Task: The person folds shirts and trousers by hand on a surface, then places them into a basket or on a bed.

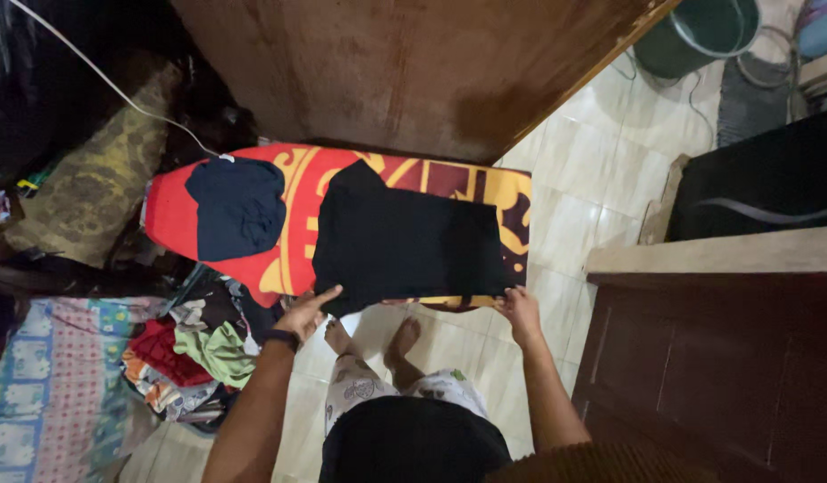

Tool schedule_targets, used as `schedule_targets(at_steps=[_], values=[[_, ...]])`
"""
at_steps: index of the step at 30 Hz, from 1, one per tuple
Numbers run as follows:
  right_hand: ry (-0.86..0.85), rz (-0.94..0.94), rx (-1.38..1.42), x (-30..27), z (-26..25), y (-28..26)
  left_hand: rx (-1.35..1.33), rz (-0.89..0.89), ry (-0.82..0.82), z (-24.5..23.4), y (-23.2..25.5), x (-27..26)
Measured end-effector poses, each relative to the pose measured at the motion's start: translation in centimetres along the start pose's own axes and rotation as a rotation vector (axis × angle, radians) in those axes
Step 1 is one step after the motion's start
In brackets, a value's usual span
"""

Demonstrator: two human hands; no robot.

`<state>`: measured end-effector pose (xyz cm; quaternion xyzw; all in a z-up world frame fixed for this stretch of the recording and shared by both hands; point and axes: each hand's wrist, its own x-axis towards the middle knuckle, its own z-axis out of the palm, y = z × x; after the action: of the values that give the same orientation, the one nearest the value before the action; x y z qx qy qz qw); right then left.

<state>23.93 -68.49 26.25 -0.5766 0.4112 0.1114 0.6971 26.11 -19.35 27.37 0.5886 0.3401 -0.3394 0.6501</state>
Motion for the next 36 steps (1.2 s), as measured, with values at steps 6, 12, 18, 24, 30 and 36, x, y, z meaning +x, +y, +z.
schedule_targets(at_steps=[6, 12, 18, 24, 30, 36], values=[[-0.087, -0.285, 0.089, 1.7, 2.9, -13.3, -0.222, 0.308, -0.117, 1.9, 13.9, -0.1], [-0.210, -0.530, 0.107, 1.2, 8.3, -26.9, -0.293, 0.531, 0.078, 5.6, 27.6, -1.7], [-0.197, -0.588, 0.121, -2.0, 7.2, -26.9, -0.566, 0.978, -0.263, 6.9, 29.5, -7.5], [-0.144, -0.413, 0.082, 1.3, 4.4, -14.9, -0.435, 0.659, 0.055, 5.2, 15.9, -1.7], [-0.161, -0.228, 0.068, 1.4, 1.6, -1.6, -0.443, 0.545, 0.203, 4.5, -1.1, 4.8], [0.006, -0.094, -0.055, -2.2, -0.2, 2.4, 0.176, 0.558, 0.533, 4.3, -6.9, 3.0]])
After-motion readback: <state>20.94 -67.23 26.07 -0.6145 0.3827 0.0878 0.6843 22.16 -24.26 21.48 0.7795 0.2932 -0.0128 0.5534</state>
